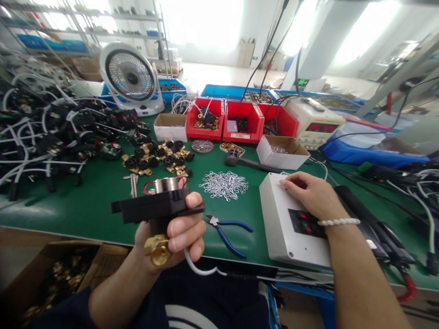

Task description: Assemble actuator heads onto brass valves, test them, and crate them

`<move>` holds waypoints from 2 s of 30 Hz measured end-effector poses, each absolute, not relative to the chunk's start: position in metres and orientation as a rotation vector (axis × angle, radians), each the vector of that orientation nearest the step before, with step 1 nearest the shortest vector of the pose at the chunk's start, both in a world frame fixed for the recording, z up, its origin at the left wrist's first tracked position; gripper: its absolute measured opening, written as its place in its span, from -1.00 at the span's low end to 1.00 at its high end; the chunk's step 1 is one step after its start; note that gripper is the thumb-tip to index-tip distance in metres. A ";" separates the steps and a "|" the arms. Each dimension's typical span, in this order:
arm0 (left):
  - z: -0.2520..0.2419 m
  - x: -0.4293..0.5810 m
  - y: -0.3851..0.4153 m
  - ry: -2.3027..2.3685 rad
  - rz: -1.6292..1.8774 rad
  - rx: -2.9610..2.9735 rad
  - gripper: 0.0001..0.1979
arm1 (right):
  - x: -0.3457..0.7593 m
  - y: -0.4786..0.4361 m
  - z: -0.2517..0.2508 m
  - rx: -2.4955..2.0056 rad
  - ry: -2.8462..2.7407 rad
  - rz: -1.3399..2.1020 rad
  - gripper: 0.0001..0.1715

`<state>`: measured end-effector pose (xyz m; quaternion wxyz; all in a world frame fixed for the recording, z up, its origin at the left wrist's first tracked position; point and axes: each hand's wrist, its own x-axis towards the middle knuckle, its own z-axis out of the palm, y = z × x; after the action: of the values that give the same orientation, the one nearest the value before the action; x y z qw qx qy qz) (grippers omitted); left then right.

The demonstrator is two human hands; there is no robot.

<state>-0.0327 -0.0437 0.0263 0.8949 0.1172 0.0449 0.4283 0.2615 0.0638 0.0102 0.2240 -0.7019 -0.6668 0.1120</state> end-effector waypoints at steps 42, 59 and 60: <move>0.023 -0.032 -0.042 0.006 0.906 0.242 -0.83 | 0.256 0.063 0.014 -2.017 -1.779 0.348 -0.44; 0.012 -0.032 -0.042 0.217 0.877 0.390 -0.58 | 0.258 0.067 0.012 -1.928 -1.834 0.362 -0.50; 0.013 -0.032 -0.043 0.250 0.882 0.389 -0.50 | 0.258 0.066 0.012 -1.925 -1.834 0.352 -0.51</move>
<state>-0.0315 -0.0431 0.0133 0.8785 0.1867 0.1198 0.4230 0.2577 0.0665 0.0122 0.2276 -0.6989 -0.6659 0.1279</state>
